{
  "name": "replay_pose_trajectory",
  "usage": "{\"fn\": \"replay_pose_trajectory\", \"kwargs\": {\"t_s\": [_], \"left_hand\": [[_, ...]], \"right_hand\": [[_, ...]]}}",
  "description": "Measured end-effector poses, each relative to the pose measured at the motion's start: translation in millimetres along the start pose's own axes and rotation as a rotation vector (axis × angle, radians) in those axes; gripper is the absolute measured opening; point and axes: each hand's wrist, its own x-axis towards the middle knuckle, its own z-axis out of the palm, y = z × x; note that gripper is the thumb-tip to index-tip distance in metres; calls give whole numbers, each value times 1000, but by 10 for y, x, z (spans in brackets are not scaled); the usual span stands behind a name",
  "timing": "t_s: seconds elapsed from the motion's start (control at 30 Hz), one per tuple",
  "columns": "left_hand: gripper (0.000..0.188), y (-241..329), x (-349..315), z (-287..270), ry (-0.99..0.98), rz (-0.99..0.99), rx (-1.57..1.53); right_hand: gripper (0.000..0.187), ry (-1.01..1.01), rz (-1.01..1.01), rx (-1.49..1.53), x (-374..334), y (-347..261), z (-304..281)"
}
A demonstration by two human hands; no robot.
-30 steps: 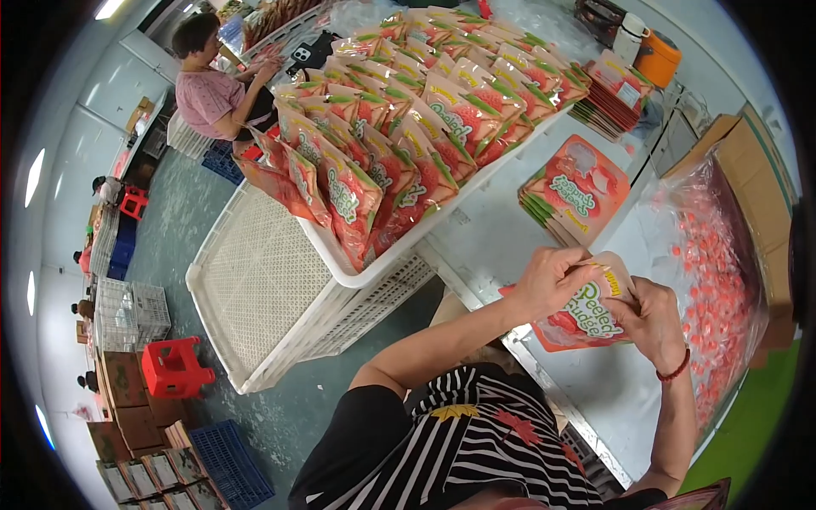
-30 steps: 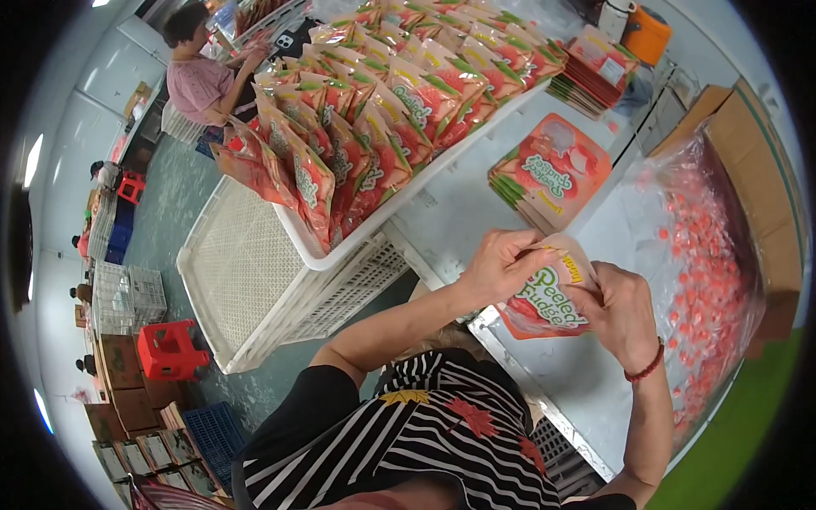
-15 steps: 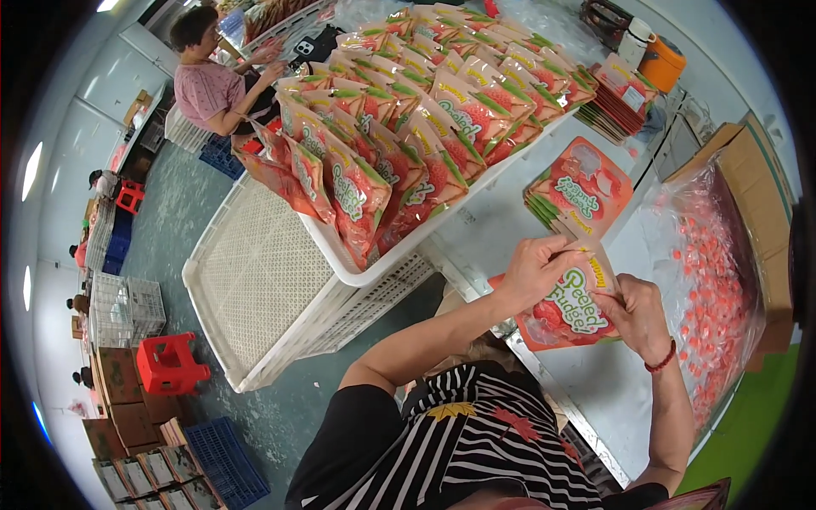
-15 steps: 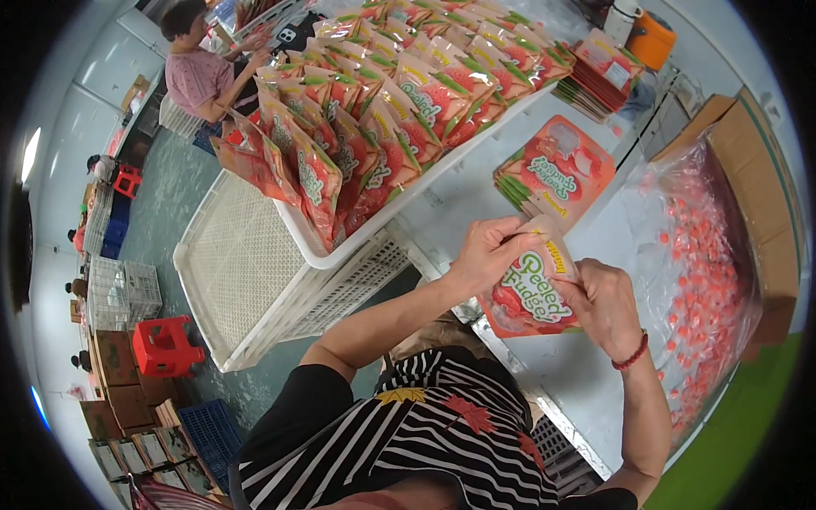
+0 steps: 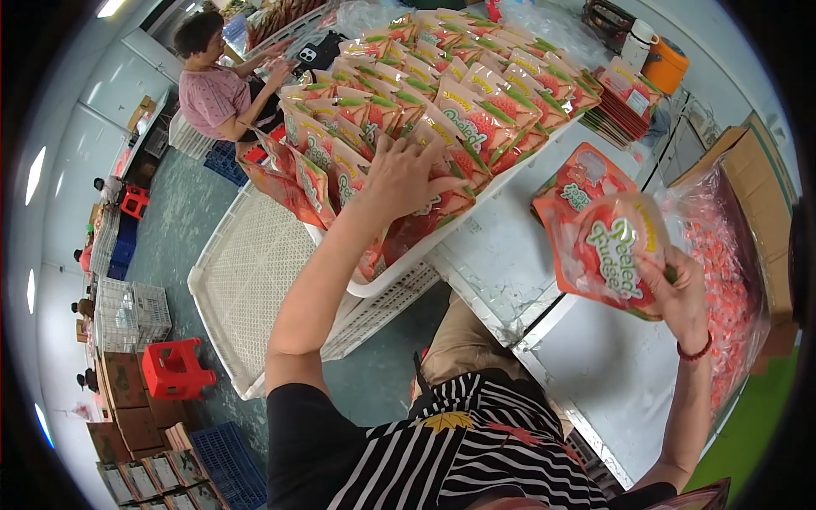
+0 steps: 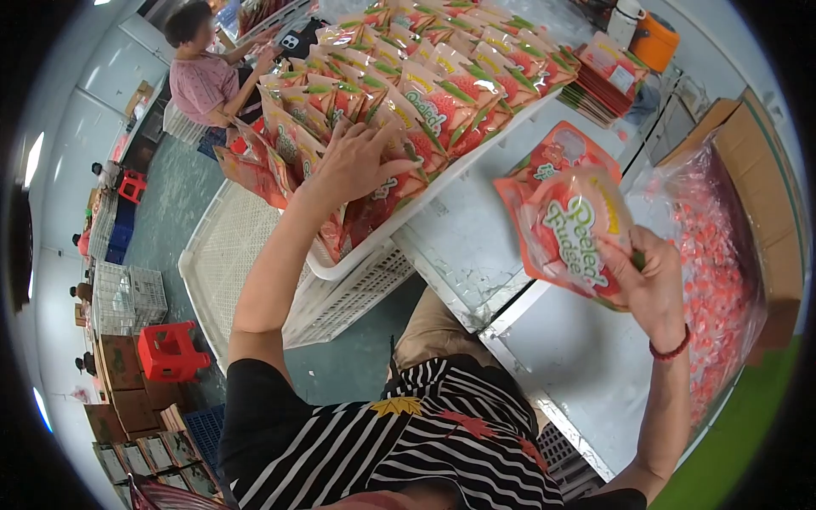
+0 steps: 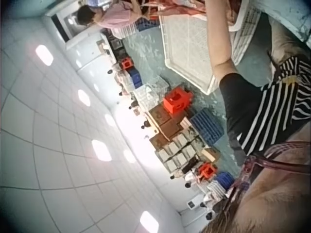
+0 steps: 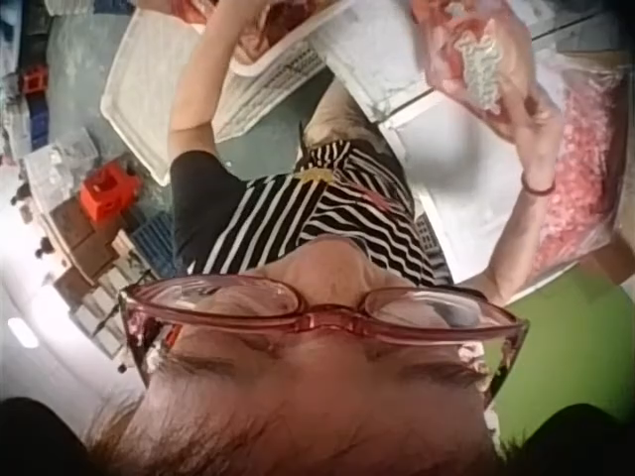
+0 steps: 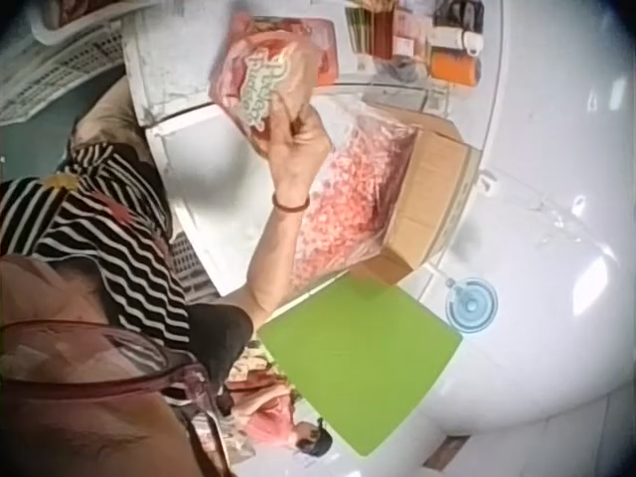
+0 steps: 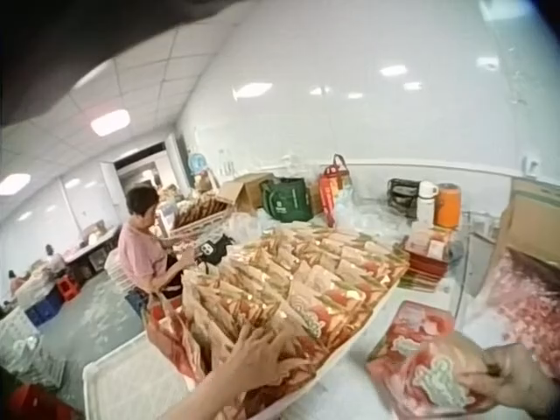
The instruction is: Packing individual candies into plastic pouches and sealing them in a factory setting.
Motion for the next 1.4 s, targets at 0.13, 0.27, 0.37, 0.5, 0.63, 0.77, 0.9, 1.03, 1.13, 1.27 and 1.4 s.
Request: {"fn": "replay_pose_trajectory", "kwargs": {"t_s": [0.13, 0.27, 0.37, 0.5, 0.63, 0.77, 0.9, 1.03, 1.13, 1.27, 1.4], "left_hand": [[66, -87, -24, -119, -159, -19, -173], [53, -188, -248, -304, -124, 31, -79], [43, -247, -350, -317, -173, 66, -104], [37, -234, -419, -349, -136, 26, -210], [33, -245, -485, -435, -179, 6, -199], [28, -264, -524, -480, -228, -9, -181], [31, -230, -355, -430, -168, 34, -145], [32, -273, -359, -430, -94, 25, -156], [34, -238, -296, -425, -50, 21, -188], [42, -209, -208, -449, 91, -25, -225], [61, -266, 148, -401, 138, 118, -298]], "right_hand": [[23, 72, 81, 111, 138, -327, 15], [23, 121, -102, 149, 382, -624, 202], [25, 65, -193, 100, 641, -919, 397], [30, -32, -430, -73, 1120, -1145, 749], [39, -217, -378, -277, 1572, -1333, 1276], [40, -234, -387, -350, 1855, -1273, 1928], [38, 8, -508, -360, 2232, -848, 2451], [43, -35, -544, -342, 2109, -888, 2392], [48, 69, -464, -212, 2005, -684, 1995], [45, 96, -341, -156, 1335, -132, 1738], [40, -164, -50, -104, 1074, 69, 2150]]}}
